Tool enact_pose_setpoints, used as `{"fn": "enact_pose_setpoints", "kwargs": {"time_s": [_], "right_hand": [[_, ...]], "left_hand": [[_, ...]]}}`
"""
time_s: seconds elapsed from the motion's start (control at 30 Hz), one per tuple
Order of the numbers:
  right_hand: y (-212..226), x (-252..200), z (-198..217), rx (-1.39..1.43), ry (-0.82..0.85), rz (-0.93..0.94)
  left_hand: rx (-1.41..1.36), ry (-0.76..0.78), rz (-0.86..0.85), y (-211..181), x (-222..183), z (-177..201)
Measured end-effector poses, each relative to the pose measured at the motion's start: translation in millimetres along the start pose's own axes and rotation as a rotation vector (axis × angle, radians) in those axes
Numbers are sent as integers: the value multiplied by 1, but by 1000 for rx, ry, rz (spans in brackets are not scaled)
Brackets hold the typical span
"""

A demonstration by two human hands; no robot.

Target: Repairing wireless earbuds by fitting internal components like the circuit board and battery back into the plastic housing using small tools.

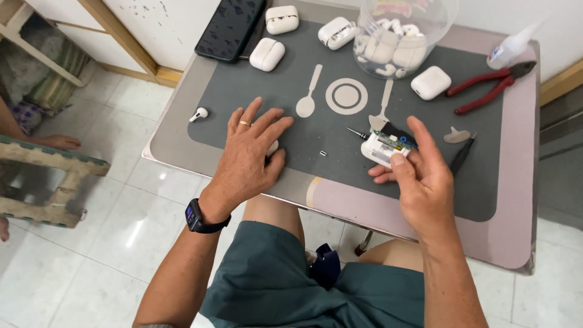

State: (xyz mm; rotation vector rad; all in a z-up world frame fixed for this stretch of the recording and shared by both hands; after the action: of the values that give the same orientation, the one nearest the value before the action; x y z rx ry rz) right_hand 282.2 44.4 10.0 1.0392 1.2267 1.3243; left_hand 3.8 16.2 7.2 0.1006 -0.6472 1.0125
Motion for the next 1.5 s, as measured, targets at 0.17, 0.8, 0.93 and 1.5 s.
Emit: {"fn": "enact_pose_setpoints", "kwargs": {"time_s": [0.17, 0.8, 0.93, 1.5], "right_hand": [[-7, -4, -18, 266, 14, -63], [-19, -19, -40, 205, -92, 63], [-19, -18, -33, 230, -61, 32], [-21, -15, -32, 343, -87, -78]], "left_hand": [[20, -345, -27, -22, -11, -4], [-1344, -307, 440, -67, 20, -55], [-1491, -289, 445, -64, 18, -49], [-1346, -306, 604, -61, 22, -55]]}}
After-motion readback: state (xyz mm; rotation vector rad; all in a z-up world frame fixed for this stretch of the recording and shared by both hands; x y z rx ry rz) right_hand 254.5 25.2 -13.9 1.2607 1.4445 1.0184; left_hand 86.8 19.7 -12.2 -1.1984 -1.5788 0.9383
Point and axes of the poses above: each hand's wrist, its own x-axis towards the middle knuckle, its own z-axis out of the back of the hand, y = z × x, the point moved 2 cm from there along x, towards the middle knuckle, and after that the axes turned 9 degrees about -z, right-handed, at the moved point
